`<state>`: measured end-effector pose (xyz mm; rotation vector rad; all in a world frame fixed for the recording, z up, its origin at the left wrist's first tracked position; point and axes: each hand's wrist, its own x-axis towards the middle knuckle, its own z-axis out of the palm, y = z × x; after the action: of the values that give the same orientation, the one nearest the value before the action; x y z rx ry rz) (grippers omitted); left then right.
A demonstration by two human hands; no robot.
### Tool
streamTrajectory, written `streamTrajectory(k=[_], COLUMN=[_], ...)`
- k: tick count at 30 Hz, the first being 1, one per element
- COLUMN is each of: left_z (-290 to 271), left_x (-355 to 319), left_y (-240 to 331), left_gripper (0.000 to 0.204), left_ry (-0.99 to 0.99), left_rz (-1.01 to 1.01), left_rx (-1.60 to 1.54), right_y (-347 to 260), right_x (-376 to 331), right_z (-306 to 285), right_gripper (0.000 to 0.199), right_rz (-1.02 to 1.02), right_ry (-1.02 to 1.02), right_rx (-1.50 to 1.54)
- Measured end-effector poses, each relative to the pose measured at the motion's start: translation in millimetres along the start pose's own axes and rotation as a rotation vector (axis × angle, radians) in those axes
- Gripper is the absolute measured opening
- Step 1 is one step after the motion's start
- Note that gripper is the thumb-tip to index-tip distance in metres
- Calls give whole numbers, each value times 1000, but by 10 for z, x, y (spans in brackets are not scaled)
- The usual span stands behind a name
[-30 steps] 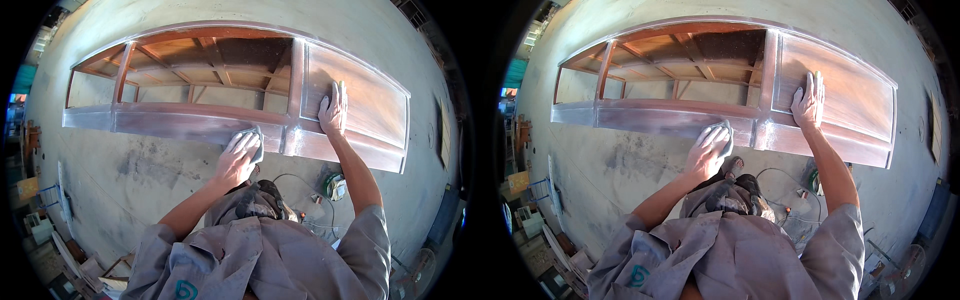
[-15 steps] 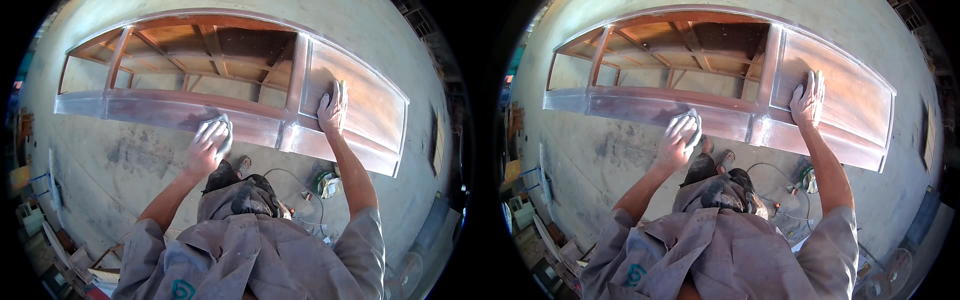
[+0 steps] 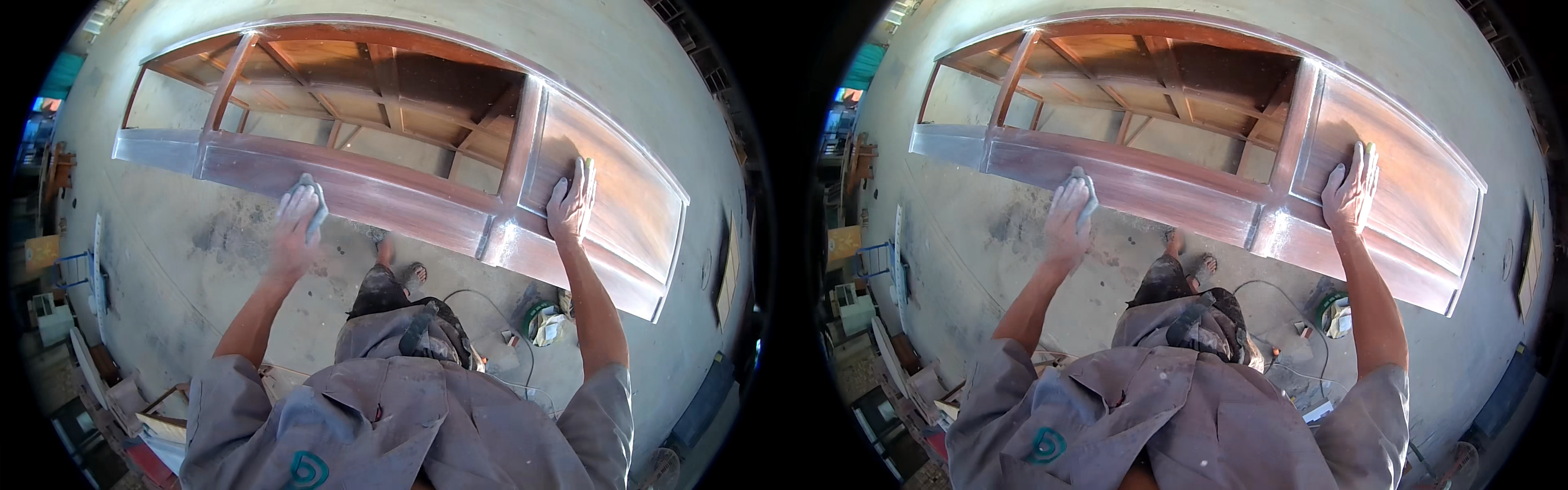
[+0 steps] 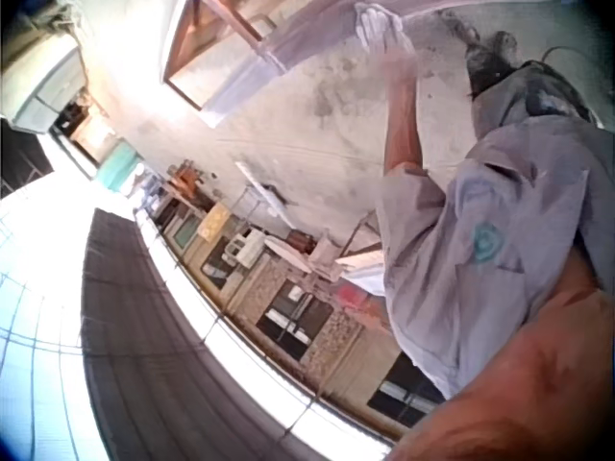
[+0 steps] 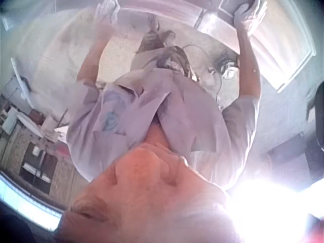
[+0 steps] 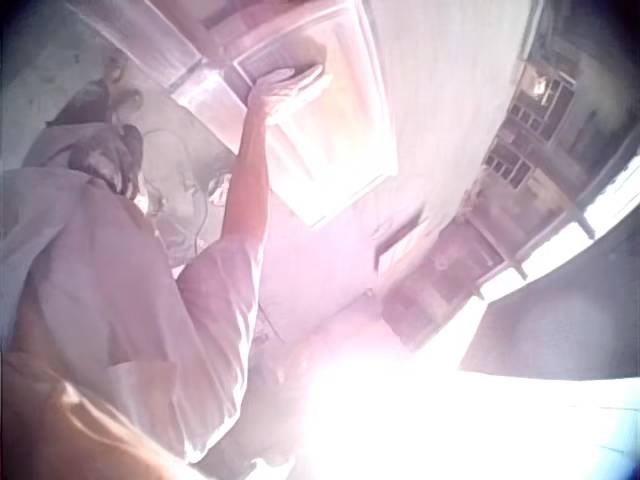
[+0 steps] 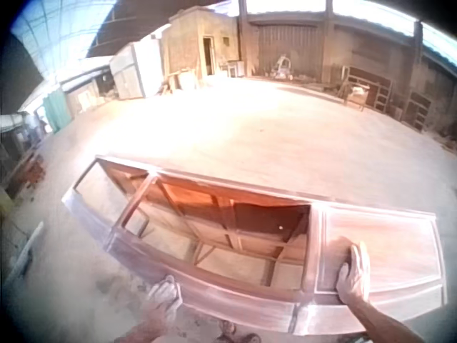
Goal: The person wipes a wooden furniture frame with a cloth, then uses a yellow cloth to wipe the same frame. The person moves around the frame to clean different sections.
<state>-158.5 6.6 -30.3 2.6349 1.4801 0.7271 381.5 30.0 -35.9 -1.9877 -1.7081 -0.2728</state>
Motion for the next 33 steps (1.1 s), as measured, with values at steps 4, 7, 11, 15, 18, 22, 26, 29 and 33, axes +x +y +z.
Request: streamTrajectory(k=[4, 7, 11, 15, 18, 22, 26, 29, 33], left_z=[38, 278, 137, 139, 448, 454, 404, 634, 651], left_x=[-71, -36, -15, 143, 387, 634, 539, 557, 540], left_y=[248, 931, 513, 147, 1331, 1420, 742, 1886, 2088], left_gripper=[55, 55, 51, 50, 58, 52, 46, 58, 64], left_ry=[93, 84, 43, 89, 32, -160, 76, -40, -196], left_rz=[-251, -204, -87, -251, -62, 208, 18, 106, 113], left_rx=[-48, -199, -191, -12, -251, -355, -194, -367, -340], right_y=[-14, -12, 0, -128, -137, -118, -138, -145, -246], right_x=[16, 1, -157, -12, 20, -47, 51, 130, 170], right_z=[-31, -56, -31, 0, -1, 30, -49, 19, 251], right_gripper=[57, 54, 56, 57, 57, 58, 58, 58, 58], right_rz=[2, -6, 12, 12, 13, 24, 56, 26, 3], right_ry=[-31, -12, -54, -52, -71, -64, -68, -73, -41], right_rx=[-39, -57, -42, -37, -39, 3, -55, 1, 61])
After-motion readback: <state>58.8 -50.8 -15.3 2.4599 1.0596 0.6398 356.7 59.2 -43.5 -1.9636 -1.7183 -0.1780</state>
